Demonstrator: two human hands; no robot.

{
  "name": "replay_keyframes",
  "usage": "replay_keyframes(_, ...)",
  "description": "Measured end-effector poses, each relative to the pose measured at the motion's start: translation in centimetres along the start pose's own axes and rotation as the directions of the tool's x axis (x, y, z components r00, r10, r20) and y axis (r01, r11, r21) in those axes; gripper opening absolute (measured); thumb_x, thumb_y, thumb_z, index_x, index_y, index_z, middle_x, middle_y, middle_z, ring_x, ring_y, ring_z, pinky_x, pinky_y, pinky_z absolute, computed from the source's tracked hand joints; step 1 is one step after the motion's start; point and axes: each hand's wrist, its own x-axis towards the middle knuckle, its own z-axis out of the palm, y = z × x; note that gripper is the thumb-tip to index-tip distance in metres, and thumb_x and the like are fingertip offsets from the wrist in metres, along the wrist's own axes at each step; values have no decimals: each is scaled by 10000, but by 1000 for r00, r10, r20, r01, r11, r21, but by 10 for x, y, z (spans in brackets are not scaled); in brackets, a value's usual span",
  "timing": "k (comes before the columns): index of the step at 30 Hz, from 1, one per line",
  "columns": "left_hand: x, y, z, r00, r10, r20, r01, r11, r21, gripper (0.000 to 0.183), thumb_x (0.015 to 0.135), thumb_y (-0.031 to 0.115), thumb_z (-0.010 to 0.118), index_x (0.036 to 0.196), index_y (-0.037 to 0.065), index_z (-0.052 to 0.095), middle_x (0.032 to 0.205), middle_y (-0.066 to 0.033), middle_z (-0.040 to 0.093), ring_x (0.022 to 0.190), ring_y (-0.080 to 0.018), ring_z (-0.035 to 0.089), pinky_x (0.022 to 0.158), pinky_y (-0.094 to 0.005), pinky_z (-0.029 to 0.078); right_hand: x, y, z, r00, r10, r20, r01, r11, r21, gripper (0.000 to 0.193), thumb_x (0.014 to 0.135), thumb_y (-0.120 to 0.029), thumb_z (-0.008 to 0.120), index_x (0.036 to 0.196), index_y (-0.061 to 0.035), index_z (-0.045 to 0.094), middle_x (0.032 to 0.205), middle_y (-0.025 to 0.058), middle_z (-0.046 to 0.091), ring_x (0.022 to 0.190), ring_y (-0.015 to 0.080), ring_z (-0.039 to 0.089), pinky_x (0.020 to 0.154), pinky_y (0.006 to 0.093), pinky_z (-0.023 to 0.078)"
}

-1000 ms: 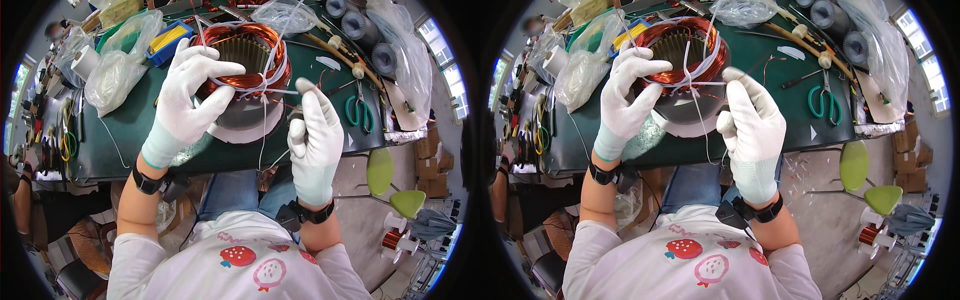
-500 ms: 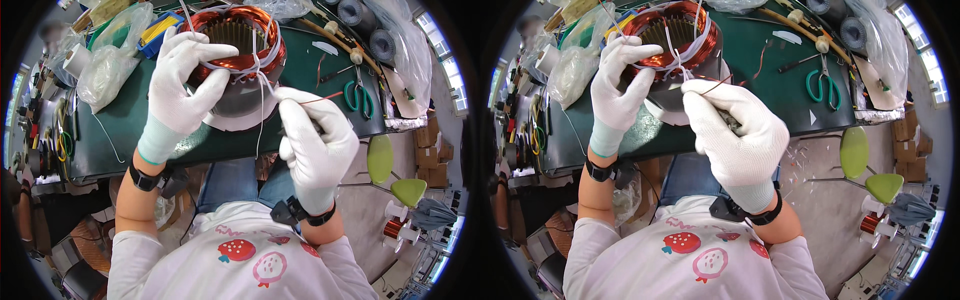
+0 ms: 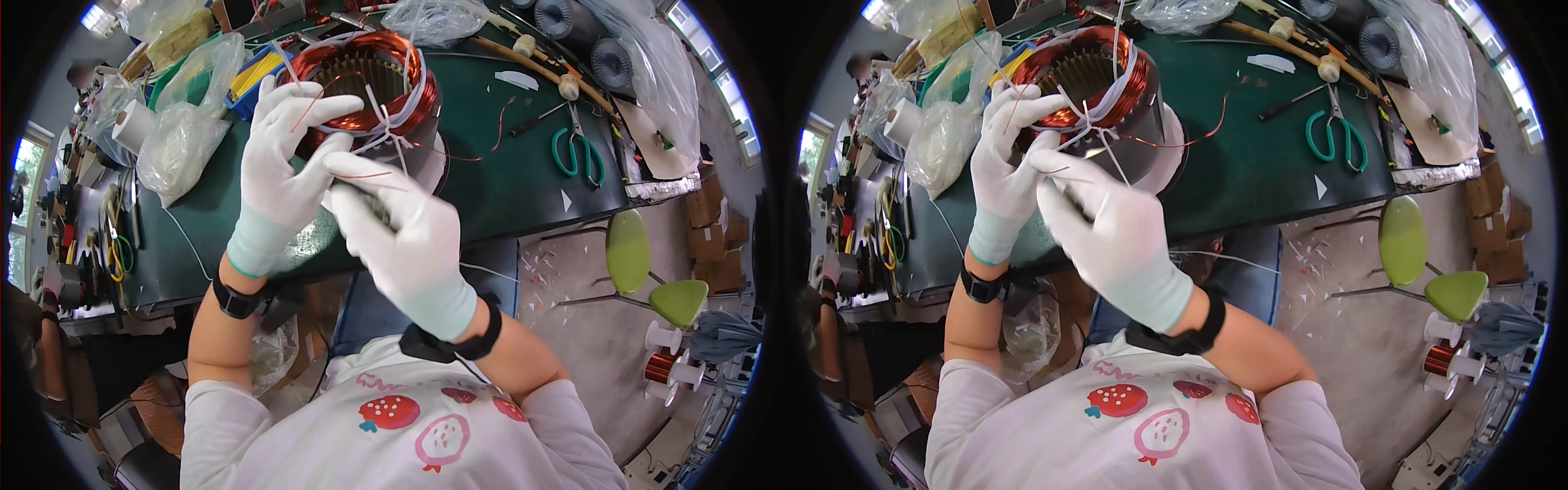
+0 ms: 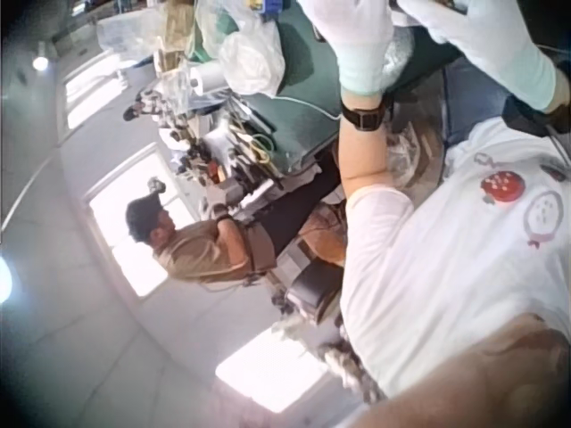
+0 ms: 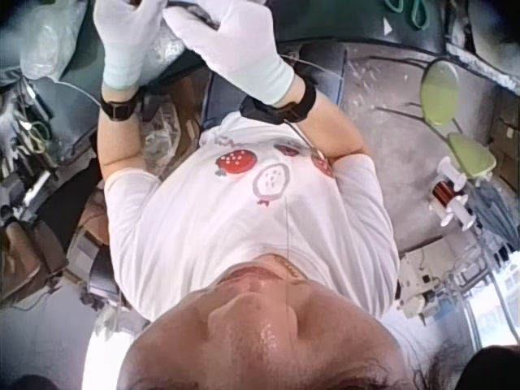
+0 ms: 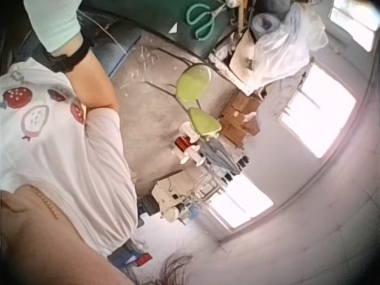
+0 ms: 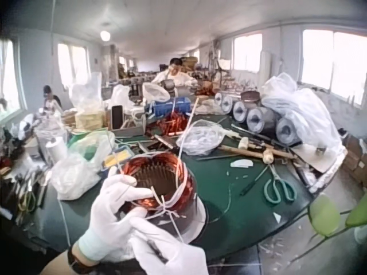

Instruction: The person is wiring and insulating a stator for an electric motor, including inserting plastic sleeves and tying wires with thread.

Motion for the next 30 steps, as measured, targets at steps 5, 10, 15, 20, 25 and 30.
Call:
replay_keyframes(5, -1, 13, -24, 979, -153, -134, 122, 970, -211, 405, 862, 39, 628, 1266, 6, 636, 1148, -112, 694, 1238, -196, 563, 1126, -395, 381, -62, 15, -56, 995, -99, 23, 102, 968, -229, 572, 858, 46, 653, 1415, -52, 565, 743, 20, 627, 658, 49, 590, 682, 214, 506)
replay_keyframes(10, 30, 46, -61, 951, 3, -308, -150, 879, -454, 499, 858, -2, 639, 1334, -115, 540, 1314, -193, 623, 1259, -266, 568, 1123, -408, 410, -26, 1, -98, 922, 365, -128, -353, 929, 112, 364, 1004, -65, 504, 1351, 13, 580, 821, -21, 588, 644, -6, 451, 544, 157, 367)
replay_keyframes(15, 57, 78, -25, 901, 144, 410, -308, 877, 370, 540, 784, 95, 757, 1310, 82, 632, 1214, -145, 673, 1080, -315, 653, 982, -374, 497, 18, 2, -113, 930, 282, 238, -360, 556, 749, 353, 1077, -262, 503, 1318, -18, 586, 905, 12, 593, 577, -4, 341, 485, 170, 271)
replay_keyframes(20, 17, 38, -17, 970, 72, 234, -127, 965, 229, 495, 746, 60, 783, 1233, 96, 699, 1140, -132, 710, 1098, -316, 661, 977, -390, 507, 55, -17, -108, 999, 5, -45, 7, 966, 258, 356, 1078, -302, 509, 1164, 13, 651, 795, -1, 623, 569, -8, 365, 512, 161, 290)
replay_keyframes(25, 15, 20, -8, 965, 211, 153, -237, 955, 176, 467, 733, -17, 768, 1193, 45, 712, 1128, -113, 726, 1129, -311, 664, 1021, -404, 492, 103, 0, -116, 996, -4, 86, 5, 1000, -8, 323, 1018, -267, 615, 1154, 15, 695, 807, -2, 651, 604, 12, 452, 552, 178, 368)
replay_keyframes(30, 17, 15, -13, 955, 220, 201, -254, 953, 163, 453, 746, -31, 759, 1193, 30, 713, 1158, -116, 724, 1153, -306, 659, 1016, -385, 490, 70, 4, -145, 992, -61, -108, 2, 878, -479, 420, 978, -252, 626, 1267, 52, 596, 935, 45, 614, 816, 97, 559, 759, 261, 485)
